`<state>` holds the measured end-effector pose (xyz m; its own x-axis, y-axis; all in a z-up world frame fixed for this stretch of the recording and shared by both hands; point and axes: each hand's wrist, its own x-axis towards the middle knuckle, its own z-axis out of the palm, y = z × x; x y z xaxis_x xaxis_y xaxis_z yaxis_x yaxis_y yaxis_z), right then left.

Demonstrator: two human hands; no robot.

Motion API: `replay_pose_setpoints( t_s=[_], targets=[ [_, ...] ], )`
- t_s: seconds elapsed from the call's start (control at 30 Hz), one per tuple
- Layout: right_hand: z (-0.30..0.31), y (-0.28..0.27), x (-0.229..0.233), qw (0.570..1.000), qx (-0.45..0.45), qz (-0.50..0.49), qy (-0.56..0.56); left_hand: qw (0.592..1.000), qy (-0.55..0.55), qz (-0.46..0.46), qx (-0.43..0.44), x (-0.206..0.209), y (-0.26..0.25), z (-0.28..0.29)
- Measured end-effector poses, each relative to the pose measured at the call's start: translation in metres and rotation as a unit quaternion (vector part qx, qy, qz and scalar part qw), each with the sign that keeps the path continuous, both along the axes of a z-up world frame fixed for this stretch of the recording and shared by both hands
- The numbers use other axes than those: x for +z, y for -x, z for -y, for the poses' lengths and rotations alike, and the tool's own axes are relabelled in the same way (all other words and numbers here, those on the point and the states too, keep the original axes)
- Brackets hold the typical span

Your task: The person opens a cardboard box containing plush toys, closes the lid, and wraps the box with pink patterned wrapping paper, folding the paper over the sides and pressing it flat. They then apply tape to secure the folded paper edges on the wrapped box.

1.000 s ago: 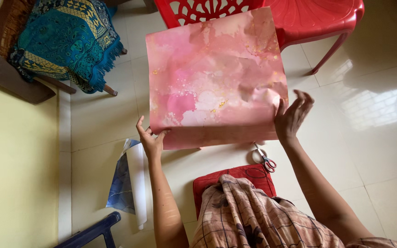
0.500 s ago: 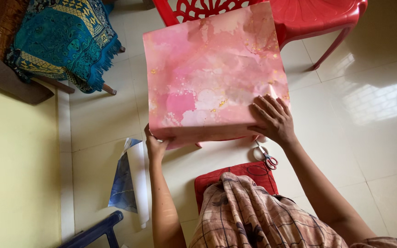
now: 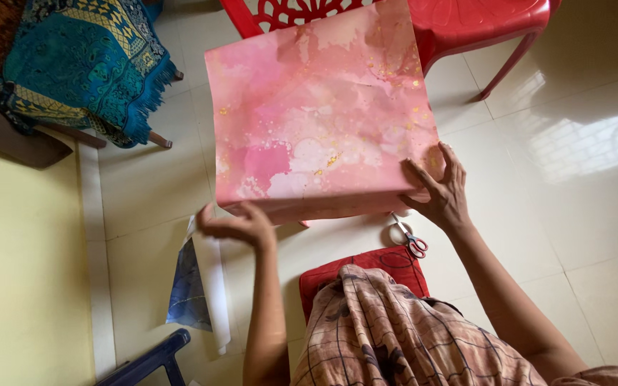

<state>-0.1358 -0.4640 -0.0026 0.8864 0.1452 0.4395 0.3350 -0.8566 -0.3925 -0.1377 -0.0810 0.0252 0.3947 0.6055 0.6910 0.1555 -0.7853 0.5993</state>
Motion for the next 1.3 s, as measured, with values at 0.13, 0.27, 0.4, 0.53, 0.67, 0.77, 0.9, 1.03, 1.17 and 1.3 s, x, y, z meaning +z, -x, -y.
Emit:
replay_pose_setpoints(
  t_s=[0.13,0.27,0.4,0.53,0.67,0.77,0.9,1.03,1.17,1.3],
  targets=[
    [-0.005,-0.003,-0.005,0.999,-0.010,-0.034,-0.022,0.894,-0.142,-0.169,-0.389,0.019,-0.039,0.077],
    [0.015,-0.007,-0.008,0.991,0.039,-0.064,-0.107,0.714,-0.250,-0.426,-0.496,0.027,-0.054,0.113],
    [0.039,-0.016,-0.024,0.864,0.068,-0.219,-0.448,0.717,-0.270,-0.444,-0.465,0.020,-0.055,0.114],
    [0.052,-0.017,-0.045,0.872,0.090,-0.313,-0.366,0.698,-0.284,-0.475,-0.454,0.007,-0.058,0.114],
    [0.062,-0.023,-0.054,0.894,0.045,-0.345,-0.282,0.724,-0.297,-0.425,-0.456,0.001,-0.058,0.112],
    [0.071,-0.025,-0.062,0.840,0.082,-0.345,-0.409,0.724,-0.293,-0.427,-0.456,-0.003,-0.057,0.111],
    [0.079,-0.027,-0.075,0.852,0.095,-0.291,-0.425,0.706,-0.290,-0.458,-0.456,-0.004,-0.060,0.111],
    [0.072,-0.029,-0.061,0.894,0.056,-0.187,-0.402,0.717,-0.296,-0.436,-0.457,-0.004,-0.058,0.111],
    [0.039,-0.024,-0.009,0.939,-0.209,0.050,-0.267,0.722,-0.292,-0.431,-0.456,0.002,-0.057,0.111],
    [-0.024,-0.034,0.031,0.978,0.046,0.028,-0.201,0.711,-0.286,-0.454,-0.455,0.017,-0.056,0.115]
  ],
)
